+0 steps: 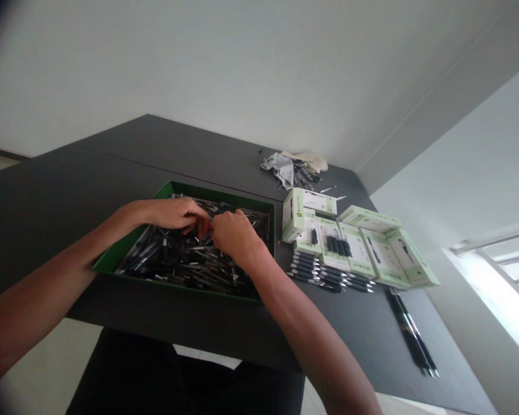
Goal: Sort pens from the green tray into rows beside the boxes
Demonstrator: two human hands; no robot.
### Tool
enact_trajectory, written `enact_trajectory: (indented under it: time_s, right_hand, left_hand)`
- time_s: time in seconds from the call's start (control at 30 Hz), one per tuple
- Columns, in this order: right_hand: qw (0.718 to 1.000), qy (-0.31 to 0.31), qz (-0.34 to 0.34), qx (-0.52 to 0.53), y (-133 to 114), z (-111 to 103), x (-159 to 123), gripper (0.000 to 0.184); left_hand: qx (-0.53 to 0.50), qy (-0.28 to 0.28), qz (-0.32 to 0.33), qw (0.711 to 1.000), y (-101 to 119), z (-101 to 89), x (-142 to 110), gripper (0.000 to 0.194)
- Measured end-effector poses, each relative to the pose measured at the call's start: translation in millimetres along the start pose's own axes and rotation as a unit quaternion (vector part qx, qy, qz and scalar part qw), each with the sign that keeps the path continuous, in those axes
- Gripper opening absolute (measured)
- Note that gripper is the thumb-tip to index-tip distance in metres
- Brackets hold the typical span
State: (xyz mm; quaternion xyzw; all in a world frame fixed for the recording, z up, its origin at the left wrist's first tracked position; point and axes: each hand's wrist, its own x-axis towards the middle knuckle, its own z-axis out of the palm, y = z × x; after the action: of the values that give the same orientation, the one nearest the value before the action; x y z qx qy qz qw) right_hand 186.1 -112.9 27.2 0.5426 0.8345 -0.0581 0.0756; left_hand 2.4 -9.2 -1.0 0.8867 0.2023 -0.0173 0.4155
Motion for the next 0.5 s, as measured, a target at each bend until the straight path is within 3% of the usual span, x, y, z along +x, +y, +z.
enact_trajectory:
  time_s: [0.2, 0.5]
  right_hand:
    - [0.997, -0.029, -0.060, 0.025, 1.0, -2.1, -0.8, 0.034]
    - [0.994, -0.035, -0.093, 0.042, 1.6, 2.6, 2.1, 0.037]
  left_hand:
    - [0.097, 0.048, 0.021, 0.994, -3.3, -3.4, -0.4, 0.042]
    - [0.132, 0.016, -0.012, 0.991, -4.8, -3.4, -0.8, 0.043]
